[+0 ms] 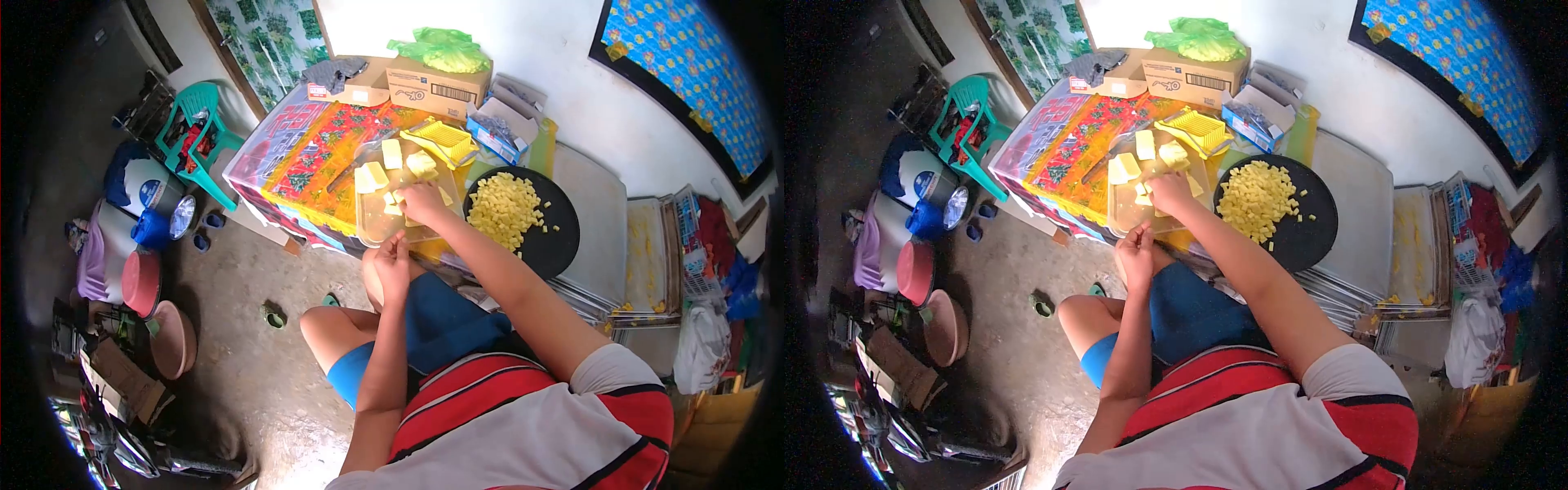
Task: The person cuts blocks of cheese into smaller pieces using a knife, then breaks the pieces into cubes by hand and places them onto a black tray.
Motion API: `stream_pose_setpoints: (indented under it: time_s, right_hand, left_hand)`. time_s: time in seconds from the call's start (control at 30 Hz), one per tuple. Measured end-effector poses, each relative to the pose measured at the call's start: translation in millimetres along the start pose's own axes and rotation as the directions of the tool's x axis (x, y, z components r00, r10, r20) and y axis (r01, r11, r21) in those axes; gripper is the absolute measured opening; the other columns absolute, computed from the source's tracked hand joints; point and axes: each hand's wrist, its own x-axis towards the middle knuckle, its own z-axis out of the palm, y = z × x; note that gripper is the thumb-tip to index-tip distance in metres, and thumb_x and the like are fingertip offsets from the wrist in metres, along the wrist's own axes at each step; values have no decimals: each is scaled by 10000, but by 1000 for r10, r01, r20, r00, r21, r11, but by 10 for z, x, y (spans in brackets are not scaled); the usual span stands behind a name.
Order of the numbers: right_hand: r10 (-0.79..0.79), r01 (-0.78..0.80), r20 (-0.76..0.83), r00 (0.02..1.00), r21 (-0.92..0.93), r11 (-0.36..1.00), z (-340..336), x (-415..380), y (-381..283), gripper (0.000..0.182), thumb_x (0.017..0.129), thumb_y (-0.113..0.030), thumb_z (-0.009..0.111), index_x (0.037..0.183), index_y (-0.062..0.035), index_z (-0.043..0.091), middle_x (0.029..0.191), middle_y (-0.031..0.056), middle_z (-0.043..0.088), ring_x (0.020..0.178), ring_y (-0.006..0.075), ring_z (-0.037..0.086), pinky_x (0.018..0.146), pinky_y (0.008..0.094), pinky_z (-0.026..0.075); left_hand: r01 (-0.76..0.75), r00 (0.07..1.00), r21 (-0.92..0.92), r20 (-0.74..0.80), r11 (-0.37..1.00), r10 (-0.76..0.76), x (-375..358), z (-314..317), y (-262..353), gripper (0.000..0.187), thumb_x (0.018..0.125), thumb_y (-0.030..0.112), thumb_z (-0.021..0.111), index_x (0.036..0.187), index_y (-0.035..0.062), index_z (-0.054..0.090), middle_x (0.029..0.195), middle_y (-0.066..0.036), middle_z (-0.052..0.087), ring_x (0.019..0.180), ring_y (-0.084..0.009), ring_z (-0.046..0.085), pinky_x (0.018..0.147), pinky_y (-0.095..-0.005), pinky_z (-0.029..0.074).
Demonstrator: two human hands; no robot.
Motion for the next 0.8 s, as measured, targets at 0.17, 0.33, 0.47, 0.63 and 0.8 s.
stream_pose_setpoints:
  time_s: [0.17, 0.33, 0.47, 0.63, 0.8]
  right_hand:
    - [48, -39, -52, 997, 159, 987, -85, 63, 33, 271, 780, -206, 642, 1037, -129, 676, 878, 106, 684, 906, 265, 628, 858, 436, 430]
    - [62, 34, -79, 995, 847, 531, -183, -49, 183, 325, 775, -31, 667, 1098, -48, 643, 970, 99, 686, 856, 184, 655, 786, 300, 515]
    - [2, -120, 122, 992, 973, 197, -643, -401, 56, 355, 802, -17, 663, 1148, 32, 601, 1038, 75, 657, 938, 138, 628, 850, 273, 500]
    - [26, -124, 121, 992, 985, 124, -949, -786, -49, 299, 813, -1, 677, 1105, 9, 614, 1012, 45, 653, 939, 110, 620, 859, 253, 490]
    - [19, -136, 135, 991, 990, 26, -1230, -1098, -76, 233, 826, 2, 669, 1052, 17, 620, 997, 51, 651, 931, 109, 620, 855, 252, 493]
  left_hand:
    - [173, 984, -223, 75, 959, -160, 81, -26, -328, 213, 898, 120, 597, 1039, -26, 660, 749, -39, 621, 657, -72, 541, 608, -207, 429]
    - [339, 940, -392, 162, 855, -299, 265, -73, -220, 209, 922, 153, 582, 1032, -18, 634, 743, -15, 595, 636, -65, 521, 587, -195, 426]
    - [345, 938, -525, 208, 778, -276, 445, -15, -40, 242, 930, 204, 583, 1043, -4, 632, 823, -39, 623, 659, -97, 552, 606, -225, 468]
    - [397, 905, -576, 377, 715, -198, 414, -3, 330, 242, 907, 180, 628, 1053, -12, 616, 854, -64, 643, 707, -117, 599, 646, -247, 504]
    - [419, 868, -577, 481, 701, -123, 259, 66, 383, 207, 879, 95, 657, 1038, -32, 621, 838, -69, 648, 687, -114, 597, 644, -238, 505]
